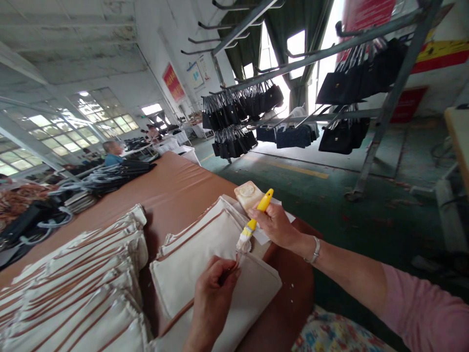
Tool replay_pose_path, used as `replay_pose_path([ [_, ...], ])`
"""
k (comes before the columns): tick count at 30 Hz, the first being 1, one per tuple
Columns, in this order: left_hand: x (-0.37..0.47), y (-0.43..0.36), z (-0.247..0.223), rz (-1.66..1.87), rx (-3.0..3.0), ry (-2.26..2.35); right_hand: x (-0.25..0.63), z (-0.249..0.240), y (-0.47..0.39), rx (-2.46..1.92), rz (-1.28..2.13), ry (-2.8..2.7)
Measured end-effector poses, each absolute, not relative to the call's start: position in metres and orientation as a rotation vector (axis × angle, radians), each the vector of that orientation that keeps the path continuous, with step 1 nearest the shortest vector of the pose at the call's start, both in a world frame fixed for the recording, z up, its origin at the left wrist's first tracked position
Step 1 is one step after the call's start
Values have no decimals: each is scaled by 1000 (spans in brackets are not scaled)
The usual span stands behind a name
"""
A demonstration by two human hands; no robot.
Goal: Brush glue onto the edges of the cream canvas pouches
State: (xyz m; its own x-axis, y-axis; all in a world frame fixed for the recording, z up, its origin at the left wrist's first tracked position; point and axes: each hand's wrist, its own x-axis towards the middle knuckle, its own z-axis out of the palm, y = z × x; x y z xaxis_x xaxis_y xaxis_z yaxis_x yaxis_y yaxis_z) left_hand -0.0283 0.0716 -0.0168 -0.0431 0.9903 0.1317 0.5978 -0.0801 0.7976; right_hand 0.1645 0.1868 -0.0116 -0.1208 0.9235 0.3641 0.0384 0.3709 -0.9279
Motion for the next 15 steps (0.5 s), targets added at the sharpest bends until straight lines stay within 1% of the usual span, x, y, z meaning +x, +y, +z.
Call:
replay_pose_path([
  [5, -20, 57, -16, 1019, 2098, 1661, 179, 17, 174, -785, 990, -1501],
  [7, -18, 55, -20, 1028, 2250, 1665, 179, 27, 164, -680, 952, -1623],
  [10, -16, 53, -28, 1033, 2407, 1687, 180, 31, 152, -554, 807, -1886],
  [15, -13, 49, -30, 1033, 2442, 1745, 200, 32, 143, -485, 697, -2201],
])
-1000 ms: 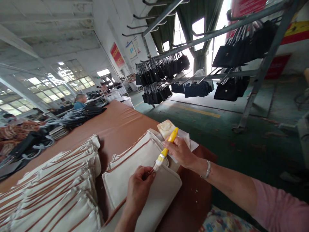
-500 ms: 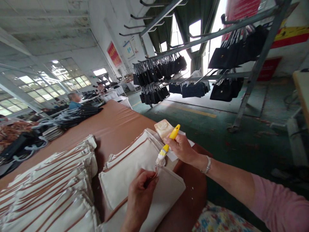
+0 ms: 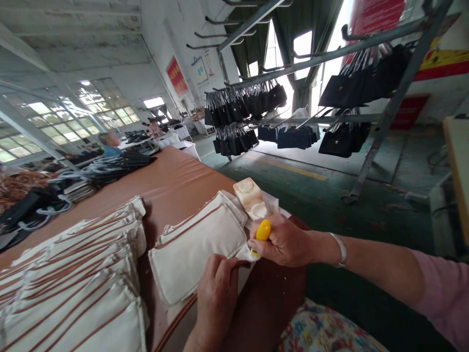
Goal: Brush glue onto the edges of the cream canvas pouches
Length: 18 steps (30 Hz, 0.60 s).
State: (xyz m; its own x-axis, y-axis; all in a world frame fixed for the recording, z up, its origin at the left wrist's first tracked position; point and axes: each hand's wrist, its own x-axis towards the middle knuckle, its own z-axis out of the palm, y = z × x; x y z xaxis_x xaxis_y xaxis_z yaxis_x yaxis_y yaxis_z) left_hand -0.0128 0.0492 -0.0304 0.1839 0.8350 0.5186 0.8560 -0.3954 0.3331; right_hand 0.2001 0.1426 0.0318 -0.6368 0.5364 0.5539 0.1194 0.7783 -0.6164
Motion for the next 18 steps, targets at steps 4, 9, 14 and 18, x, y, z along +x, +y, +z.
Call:
replay_pose_path([
  [4, -9, 45, -28, -1006, -2340, -1615, 213, 43, 137, -473, 634, -2091],
  [9, -5, 42, -26, -951, -2292, -1573, 210, 39, 125, -459, 585, -2048],
  [14, -2, 40, -23, -1003, -2285, -1577, 213, 32, 115, -446, 474, -2097],
  [18, 3, 33, -19, -1025, -2222, -1607, 212, 35, 105, -462, 558, -2051],
])
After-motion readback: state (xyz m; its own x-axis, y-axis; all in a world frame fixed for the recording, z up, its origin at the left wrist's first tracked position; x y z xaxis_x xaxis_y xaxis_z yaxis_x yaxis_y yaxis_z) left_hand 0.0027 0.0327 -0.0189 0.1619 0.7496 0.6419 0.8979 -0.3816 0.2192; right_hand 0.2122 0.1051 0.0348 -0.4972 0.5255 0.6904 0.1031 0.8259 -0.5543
